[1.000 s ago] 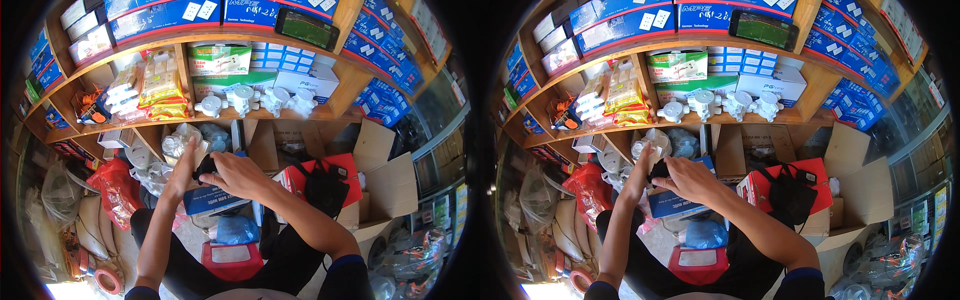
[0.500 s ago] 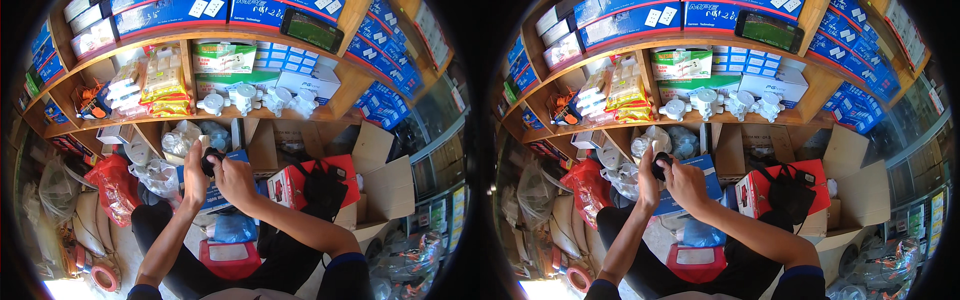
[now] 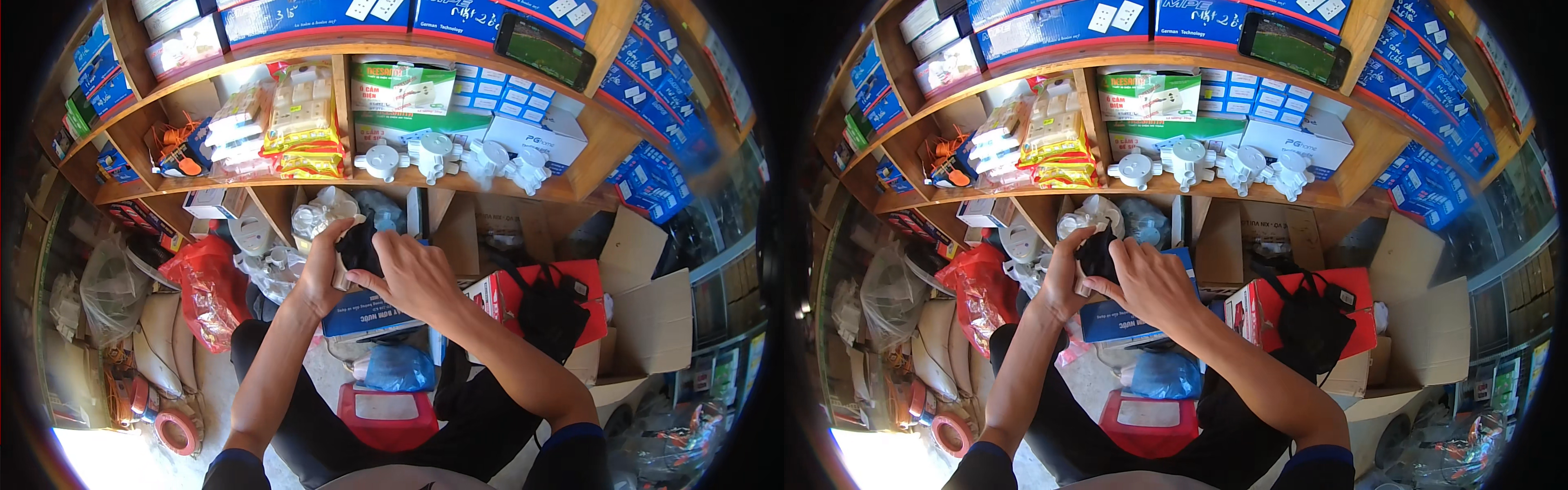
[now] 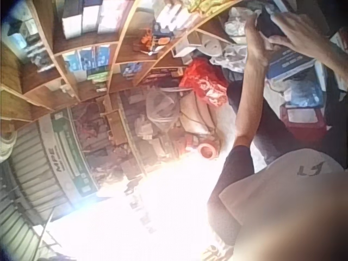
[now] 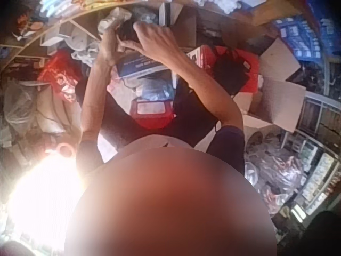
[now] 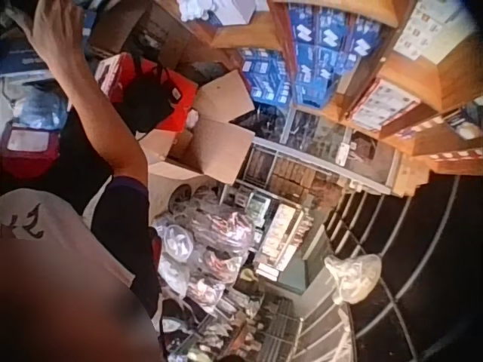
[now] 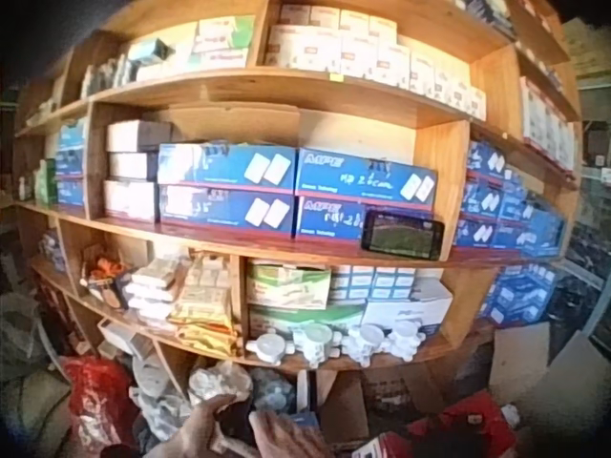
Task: The person is assembling or inspecting various plastic plumbing or electrical junction box components in a storage area.
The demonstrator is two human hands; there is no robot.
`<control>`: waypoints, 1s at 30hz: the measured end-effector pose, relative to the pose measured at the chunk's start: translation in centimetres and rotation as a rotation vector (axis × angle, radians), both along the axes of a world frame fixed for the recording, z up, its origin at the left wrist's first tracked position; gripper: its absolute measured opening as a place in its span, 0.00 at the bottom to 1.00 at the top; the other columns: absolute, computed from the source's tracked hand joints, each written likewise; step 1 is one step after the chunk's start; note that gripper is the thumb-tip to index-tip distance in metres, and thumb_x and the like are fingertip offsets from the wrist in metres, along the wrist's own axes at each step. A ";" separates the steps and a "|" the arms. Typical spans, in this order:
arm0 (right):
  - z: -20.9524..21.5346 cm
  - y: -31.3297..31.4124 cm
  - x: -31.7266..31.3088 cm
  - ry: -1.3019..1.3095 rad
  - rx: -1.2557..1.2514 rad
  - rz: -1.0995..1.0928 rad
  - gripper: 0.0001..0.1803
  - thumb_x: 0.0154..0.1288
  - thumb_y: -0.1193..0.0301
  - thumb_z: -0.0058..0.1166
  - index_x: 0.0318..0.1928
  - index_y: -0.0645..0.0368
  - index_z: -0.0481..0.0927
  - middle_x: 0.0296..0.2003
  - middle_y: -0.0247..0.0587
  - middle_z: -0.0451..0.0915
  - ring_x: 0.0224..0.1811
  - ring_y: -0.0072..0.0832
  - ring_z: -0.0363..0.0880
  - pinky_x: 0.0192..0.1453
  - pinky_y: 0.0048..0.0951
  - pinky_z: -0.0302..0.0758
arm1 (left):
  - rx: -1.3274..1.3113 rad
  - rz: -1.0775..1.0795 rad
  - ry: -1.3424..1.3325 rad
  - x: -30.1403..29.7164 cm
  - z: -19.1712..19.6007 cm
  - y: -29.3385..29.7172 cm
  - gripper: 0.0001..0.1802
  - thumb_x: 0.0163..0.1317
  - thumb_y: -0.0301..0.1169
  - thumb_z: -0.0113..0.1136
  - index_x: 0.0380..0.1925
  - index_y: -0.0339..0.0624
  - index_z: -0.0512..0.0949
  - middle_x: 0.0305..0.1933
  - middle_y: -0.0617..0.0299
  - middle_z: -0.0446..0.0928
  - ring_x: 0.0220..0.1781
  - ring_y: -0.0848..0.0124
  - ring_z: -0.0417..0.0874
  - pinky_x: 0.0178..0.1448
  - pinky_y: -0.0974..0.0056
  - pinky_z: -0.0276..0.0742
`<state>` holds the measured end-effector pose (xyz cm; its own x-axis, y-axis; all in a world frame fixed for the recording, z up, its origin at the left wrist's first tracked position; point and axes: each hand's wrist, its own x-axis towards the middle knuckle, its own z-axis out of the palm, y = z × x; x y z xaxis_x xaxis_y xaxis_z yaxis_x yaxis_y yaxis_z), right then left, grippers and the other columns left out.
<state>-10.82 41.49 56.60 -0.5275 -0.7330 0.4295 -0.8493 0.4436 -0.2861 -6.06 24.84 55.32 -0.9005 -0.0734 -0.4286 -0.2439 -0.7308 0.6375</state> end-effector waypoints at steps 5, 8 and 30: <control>-1.3 -1.0 0.1 0.004 -0.183 -0.028 0.19 0.80 0.59 0.50 0.33 0.59 0.75 0.22 0.48 0.79 0.27 0.48 0.83 0.29 0.47 0.77 | 0.003 0.149 -0.055 0.5 -0.7 3.5 0.18 0.74 0.50 0.52 0.39 0.50 0.80 0.34 0.65 0.82 0.36 0.70 0.84 0.44 0.62 0.80; -1.8 -1.5 1.2 -0.325 -0.202 -0.153 0.18 0.80 0.64 0.47 0.32 0.61 0.77 0.22 0.54 0.78 0.26 0.54 0.79 0.28 0.50 0.75 | -0.093 0.278 0.014 0.7 -2.0 4.2 0.18 0.76 0.49 0.50 0.38 0.50 0.80 0.34 0.65 0.82 0.36 0.71 0.83 0.42 0.64 0.77; -0.4 -0.5 -1.5 0.207 -0.071 0.109 0.24 0.70 0.48 0.60 0.33 0.59 0.82 0.26 0.42 0.82 0.33 0.37 0.85 0.34 0.40 0.81 | 0.020 0.001 -0.076 1.4 1.2 3.1 0.18 0.75 0.48 0.51 0.44 0.47 0.81 0.39 0.62 0.84 0.42 0.69 0.87 0.49 0.57 0.85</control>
<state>-12.28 40.96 56.19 -0.3424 -0.7447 0.5729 -0.9348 0.3311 -0.1283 -4.62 27.94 56.53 -0.8654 -0.0644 -0.4970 -0.2905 -0.7436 0.6022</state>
